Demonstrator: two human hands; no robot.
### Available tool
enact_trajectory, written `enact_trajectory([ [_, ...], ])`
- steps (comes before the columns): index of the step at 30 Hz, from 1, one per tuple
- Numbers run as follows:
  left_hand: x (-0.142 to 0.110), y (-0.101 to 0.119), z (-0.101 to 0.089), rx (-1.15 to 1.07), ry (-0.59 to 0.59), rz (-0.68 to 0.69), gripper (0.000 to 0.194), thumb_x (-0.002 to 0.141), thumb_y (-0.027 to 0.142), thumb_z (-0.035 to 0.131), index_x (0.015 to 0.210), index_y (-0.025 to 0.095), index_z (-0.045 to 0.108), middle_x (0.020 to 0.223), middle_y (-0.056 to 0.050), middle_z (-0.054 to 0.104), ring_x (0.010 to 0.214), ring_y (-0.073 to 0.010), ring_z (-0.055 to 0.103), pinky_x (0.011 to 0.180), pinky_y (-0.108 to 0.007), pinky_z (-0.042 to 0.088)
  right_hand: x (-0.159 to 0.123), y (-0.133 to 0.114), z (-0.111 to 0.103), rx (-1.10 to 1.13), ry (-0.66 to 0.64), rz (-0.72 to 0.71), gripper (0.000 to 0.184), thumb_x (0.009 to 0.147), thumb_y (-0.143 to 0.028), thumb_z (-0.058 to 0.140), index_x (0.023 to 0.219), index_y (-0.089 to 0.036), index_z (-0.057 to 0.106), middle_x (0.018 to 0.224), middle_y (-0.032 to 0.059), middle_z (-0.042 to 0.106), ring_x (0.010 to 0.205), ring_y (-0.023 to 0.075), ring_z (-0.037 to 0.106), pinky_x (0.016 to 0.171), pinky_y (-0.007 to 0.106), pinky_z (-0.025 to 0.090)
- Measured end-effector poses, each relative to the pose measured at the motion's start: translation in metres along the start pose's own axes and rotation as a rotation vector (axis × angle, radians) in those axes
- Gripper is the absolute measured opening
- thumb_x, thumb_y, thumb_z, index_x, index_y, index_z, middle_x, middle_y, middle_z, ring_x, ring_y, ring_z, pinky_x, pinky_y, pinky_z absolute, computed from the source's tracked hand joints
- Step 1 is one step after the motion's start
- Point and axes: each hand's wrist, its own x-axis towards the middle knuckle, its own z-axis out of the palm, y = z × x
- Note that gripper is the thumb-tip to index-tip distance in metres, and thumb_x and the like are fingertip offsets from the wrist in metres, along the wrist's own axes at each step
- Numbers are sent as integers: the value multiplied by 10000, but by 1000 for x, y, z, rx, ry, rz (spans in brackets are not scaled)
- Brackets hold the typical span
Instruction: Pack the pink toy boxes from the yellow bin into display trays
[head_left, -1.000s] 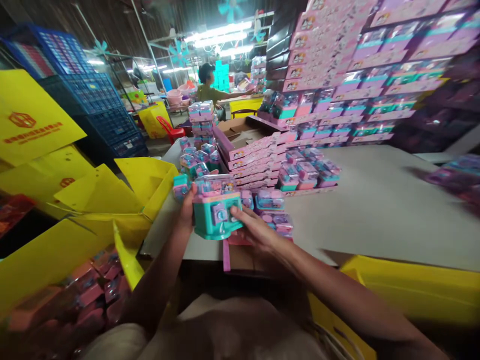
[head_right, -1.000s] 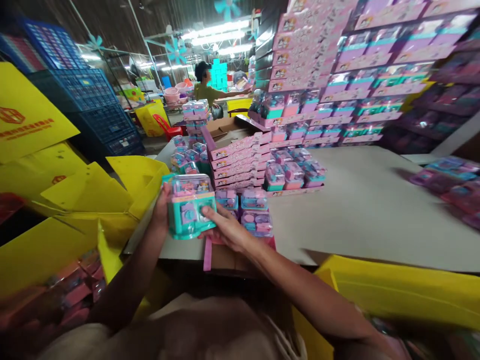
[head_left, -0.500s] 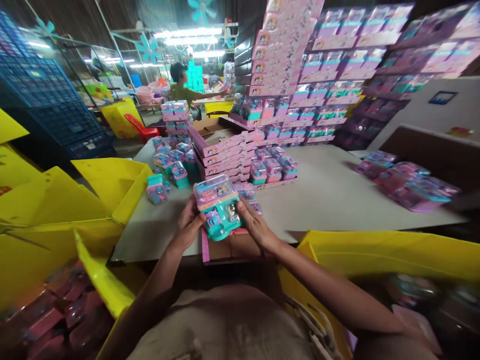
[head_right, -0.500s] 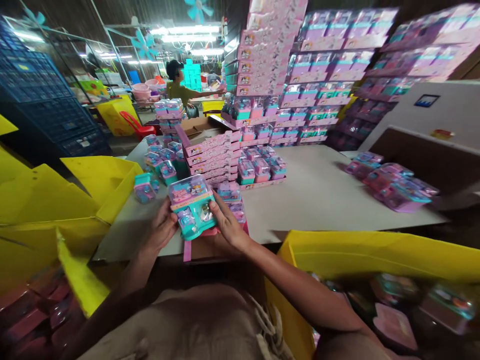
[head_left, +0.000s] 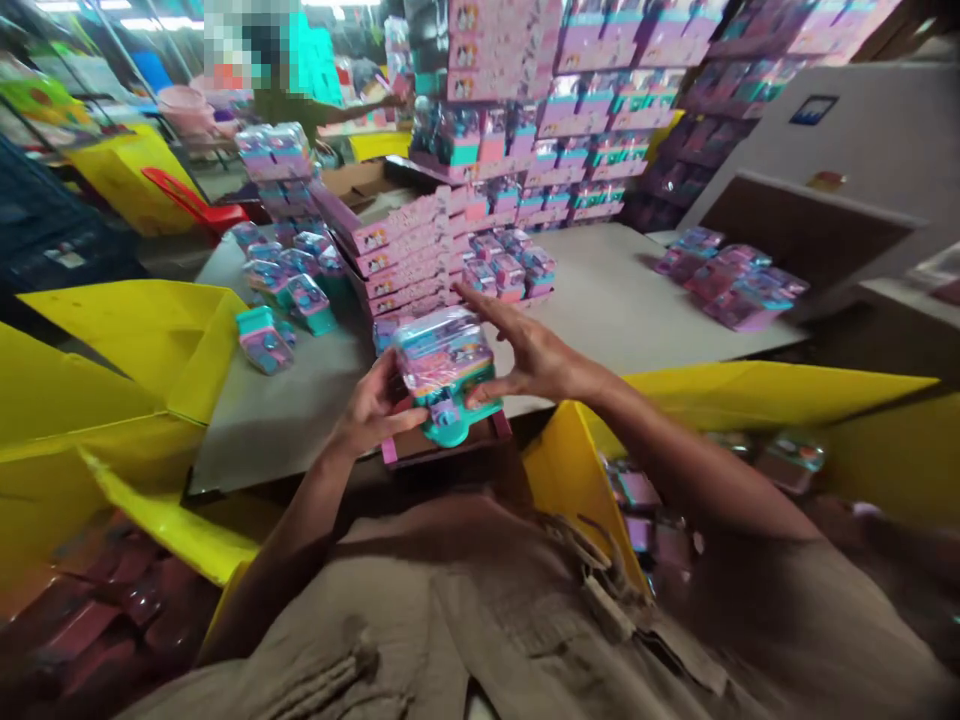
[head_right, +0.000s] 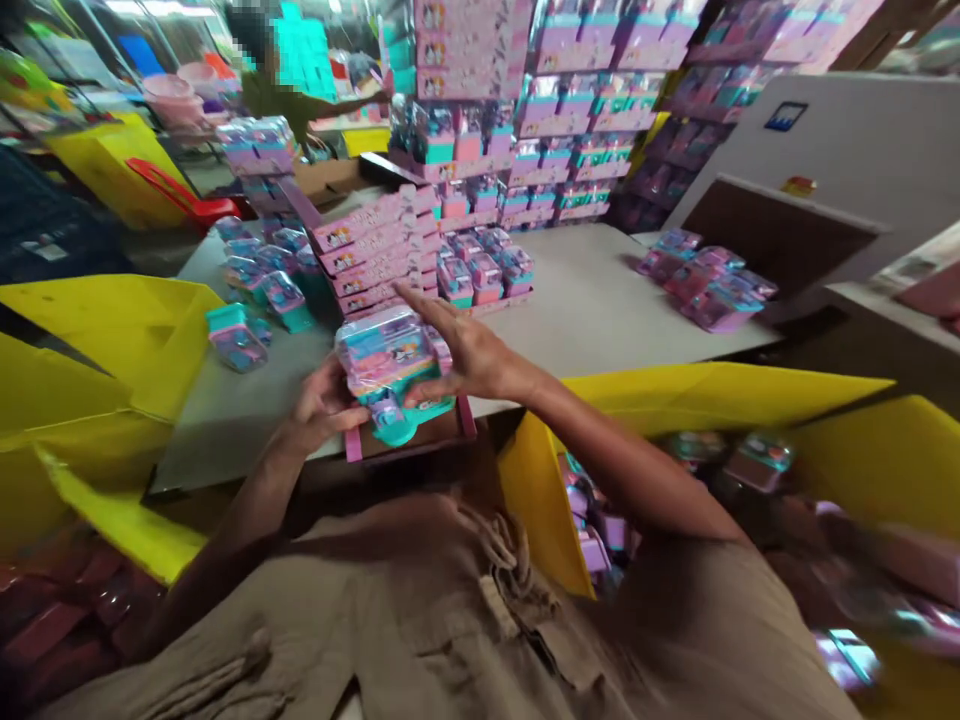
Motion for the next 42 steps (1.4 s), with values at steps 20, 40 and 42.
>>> enact_trajectory([
  [20, -35, -129, 28, 686, 102, -96, 832, 794, 504, 897, 1494, 206, 560, 1352, -172, 696, 1065, -286, 762, 975, -476, 651, -78, 111, 49, 95, 41, 302, 917, 821, -784, 758, 1483, -171, 593, 1323, 179, 637, 1185, 302, 644, 1009, 456, 587],
  [40, 6, -39, -57, 633, 510, -145, 405, 933, 476, 710, 1197, 174, 767, 1142, -130, 791, 1030, -283, 763, 928, -425, 644, -93, 95, 24, -87, 79, 643, 594, 960, -668, 484, 1141, -215, 823, 1100, 143, 840, 1032, 352, 804, 879, 452, 640],
  [42, 30, -9, -127, 851, 842, -90, 449, 902, 376, 729, 1284, 139, 722, 1243, -168, 743, 1173, -317, 719, 1049, -459, 588, -86, 102, 15, -85, 156, 581, 603, 980, -649, 495, 1272, -209, 788, 1140, 149, 831, 1053, 355, 810, 864, 448, 662],
])
